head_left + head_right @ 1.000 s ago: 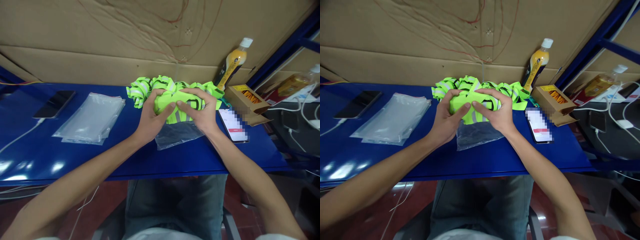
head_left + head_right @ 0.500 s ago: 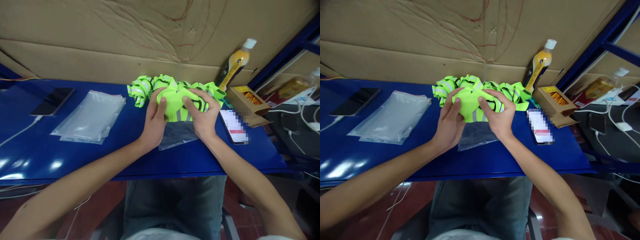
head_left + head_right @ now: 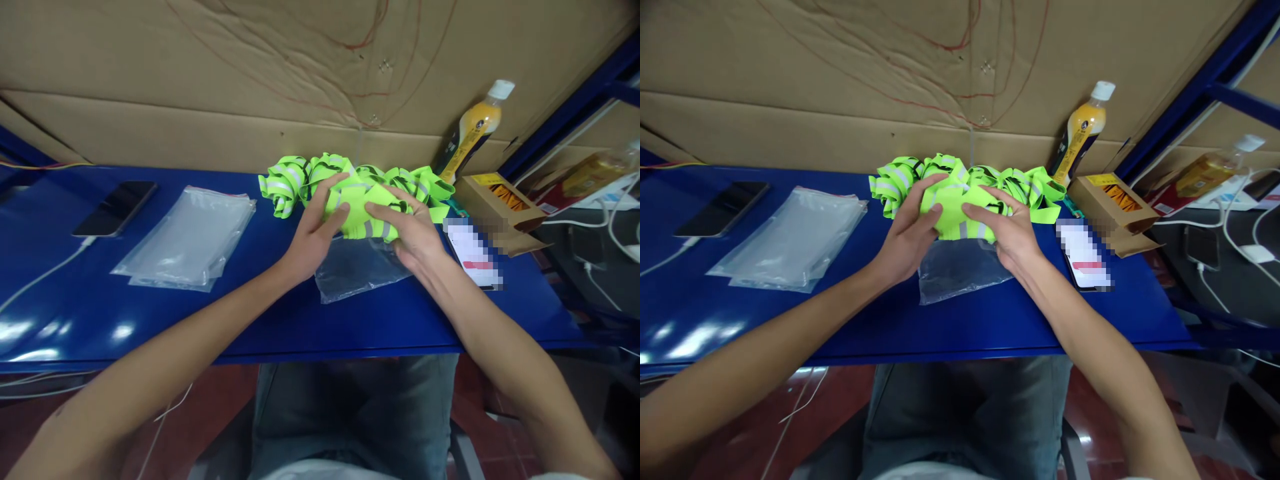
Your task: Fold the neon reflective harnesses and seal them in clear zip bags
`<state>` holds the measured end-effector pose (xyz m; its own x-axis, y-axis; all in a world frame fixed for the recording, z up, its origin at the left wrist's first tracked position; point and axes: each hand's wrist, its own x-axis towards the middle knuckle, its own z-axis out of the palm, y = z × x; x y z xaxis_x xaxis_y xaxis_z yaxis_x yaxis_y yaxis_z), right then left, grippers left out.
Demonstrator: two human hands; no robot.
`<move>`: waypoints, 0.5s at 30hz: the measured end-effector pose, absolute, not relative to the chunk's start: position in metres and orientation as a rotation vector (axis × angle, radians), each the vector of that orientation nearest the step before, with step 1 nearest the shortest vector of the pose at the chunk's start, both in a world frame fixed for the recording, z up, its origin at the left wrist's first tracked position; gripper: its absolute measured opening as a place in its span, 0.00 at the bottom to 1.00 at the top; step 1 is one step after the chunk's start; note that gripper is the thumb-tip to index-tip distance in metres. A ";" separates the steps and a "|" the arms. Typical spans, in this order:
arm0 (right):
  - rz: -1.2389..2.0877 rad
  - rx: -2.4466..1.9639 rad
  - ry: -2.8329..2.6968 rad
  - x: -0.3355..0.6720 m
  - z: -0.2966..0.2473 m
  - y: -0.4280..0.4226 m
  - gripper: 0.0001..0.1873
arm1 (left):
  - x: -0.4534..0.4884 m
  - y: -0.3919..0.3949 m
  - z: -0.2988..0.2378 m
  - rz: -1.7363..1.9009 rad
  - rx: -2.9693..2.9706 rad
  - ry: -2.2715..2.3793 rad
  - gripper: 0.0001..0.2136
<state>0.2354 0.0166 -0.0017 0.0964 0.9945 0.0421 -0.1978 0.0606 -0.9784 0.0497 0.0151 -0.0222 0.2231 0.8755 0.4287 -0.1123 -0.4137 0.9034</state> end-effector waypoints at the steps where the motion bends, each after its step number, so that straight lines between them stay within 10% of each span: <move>1: 1.171 -1.046 -1.045 0.240 -0.004 0.023 0.40 | 0.048 0.018 -0.019 1.331 1.563 0.700 0.29; 11: 0.916 -0.989 -1.223 0.322 0.009 0.070 0.33 | 0.052 0.000 -0.018 1.104 2.334 1.015 0.26; 15: 0.933 -1.001 -1.181 0.341 0.021 0.069 0.32 | 0.070 -0.028 -0.023 0.444 2.707 1.168 0.51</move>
<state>0.3414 0.0687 0.0213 0.1442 0.9484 0.2825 -0.0555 0.2927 -0.9546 0.0700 -0.0278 -0.0225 0.6510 0.7305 0.2063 0.6829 -0.6823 0.2611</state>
